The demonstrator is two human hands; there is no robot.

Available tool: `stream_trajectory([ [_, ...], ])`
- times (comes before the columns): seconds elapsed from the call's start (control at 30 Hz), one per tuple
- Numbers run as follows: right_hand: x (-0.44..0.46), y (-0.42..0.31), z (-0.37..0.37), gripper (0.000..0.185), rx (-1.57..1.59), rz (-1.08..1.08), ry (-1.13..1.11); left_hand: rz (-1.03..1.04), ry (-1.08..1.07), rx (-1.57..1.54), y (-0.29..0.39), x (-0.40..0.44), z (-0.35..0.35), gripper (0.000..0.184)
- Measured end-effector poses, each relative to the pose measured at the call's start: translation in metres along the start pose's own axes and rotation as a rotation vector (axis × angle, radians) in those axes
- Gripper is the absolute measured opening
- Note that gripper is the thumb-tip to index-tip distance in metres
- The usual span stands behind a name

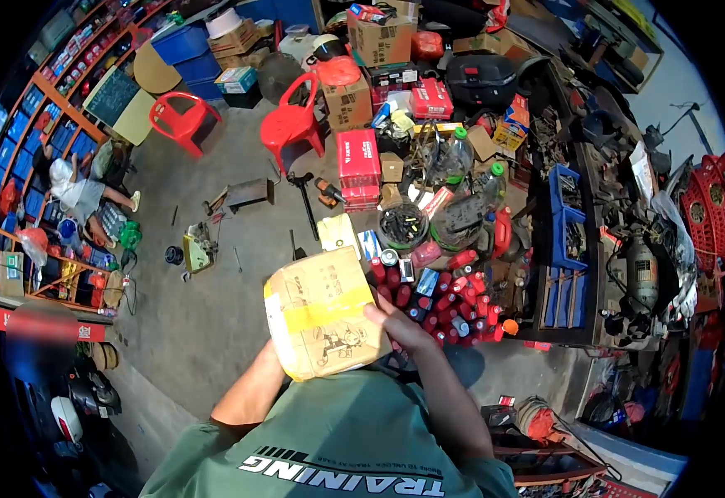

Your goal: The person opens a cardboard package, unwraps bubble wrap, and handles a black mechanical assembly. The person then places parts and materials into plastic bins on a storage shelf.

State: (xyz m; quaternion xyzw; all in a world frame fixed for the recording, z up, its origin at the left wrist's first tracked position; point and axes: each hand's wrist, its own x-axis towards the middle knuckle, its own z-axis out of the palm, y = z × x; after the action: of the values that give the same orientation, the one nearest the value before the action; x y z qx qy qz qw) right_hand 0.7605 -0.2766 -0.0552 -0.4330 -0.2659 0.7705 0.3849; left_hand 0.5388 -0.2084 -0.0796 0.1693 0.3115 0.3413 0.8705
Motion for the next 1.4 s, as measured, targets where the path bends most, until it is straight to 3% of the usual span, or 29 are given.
stream_trajectory([
  [0.07, 0.000, -0.015, 0.019, 0.067, -0.297, -0.084, -0.019, 0.018, 0.004, -0.022, 0.007, -0.002, -0.003, 0.056],
  [0.2, 0.010, -0.017, 0.033, 0.081, -0.672, -0.186, 0.176, 0.062, 0.013, -0.050, 0.021, -0.007, -0.011, 0.056],
  [0.3, 0.013, -0.028, 0.039, 0.093, -0.654, -0.156, 0.139, 0.080, 0.018, -0.066, 0.028, -0.010, -0.019, 0.056],
  [0.6, 0.013, -0.032, 0.033, 0.090, -0.541, -0.282, 0.183, 0.010, 0.015, -0.067, 0.017, -0.009, -0.021, 0.056],
  [0.9, -0.021, -0.072, 0.065, 0.092, -0.880, -0.338, 0.342, -0.074, -0.049, -0.046, 0.011, 0.005, -0.009, 0.056],
  [1.0, -0.015, -0.067, 0.057, 0.086, -0.811, -0.360, 0.351, -0.094, -0.068, -0.049, 0.010, 0.005, -0.010, 0.056],
  [1.13, -0.019, -0.065, 0.047, 0.094, -0.795, -0.404, 0.404, -0.106, -0.080, -0.062, 0.009, 0.004, -0.011, 0.056],
  [1.17, -0.023, -0.066, 0.043, 0.091, -0.831, -0.350, 0.445, -0.100, -0.080, -0.066, 0.009, 0.002, -0.012, 0.056],
  [1.2, -0.023, -0.067, 0.035, 0.086, -0.867, -0.427, 0.400, -0.102, -0.081, -0.071, 0.007, 0.002, -0.012, 0.056],
  [1.27, -0.019, -0.060, 0.024, 0.083, -0.545, -0.361, 0.386, -0.090, -0.080, -0.084, 0.006, -0.004, -0.013, 0.056],
  [1.4, -0.034, -0.090, 0.046, 0.081, -0.357, -0.183, 0.358, -0.057, -0.068, -0.141, 0.002, -0.017, -0.018, 0.056],
])
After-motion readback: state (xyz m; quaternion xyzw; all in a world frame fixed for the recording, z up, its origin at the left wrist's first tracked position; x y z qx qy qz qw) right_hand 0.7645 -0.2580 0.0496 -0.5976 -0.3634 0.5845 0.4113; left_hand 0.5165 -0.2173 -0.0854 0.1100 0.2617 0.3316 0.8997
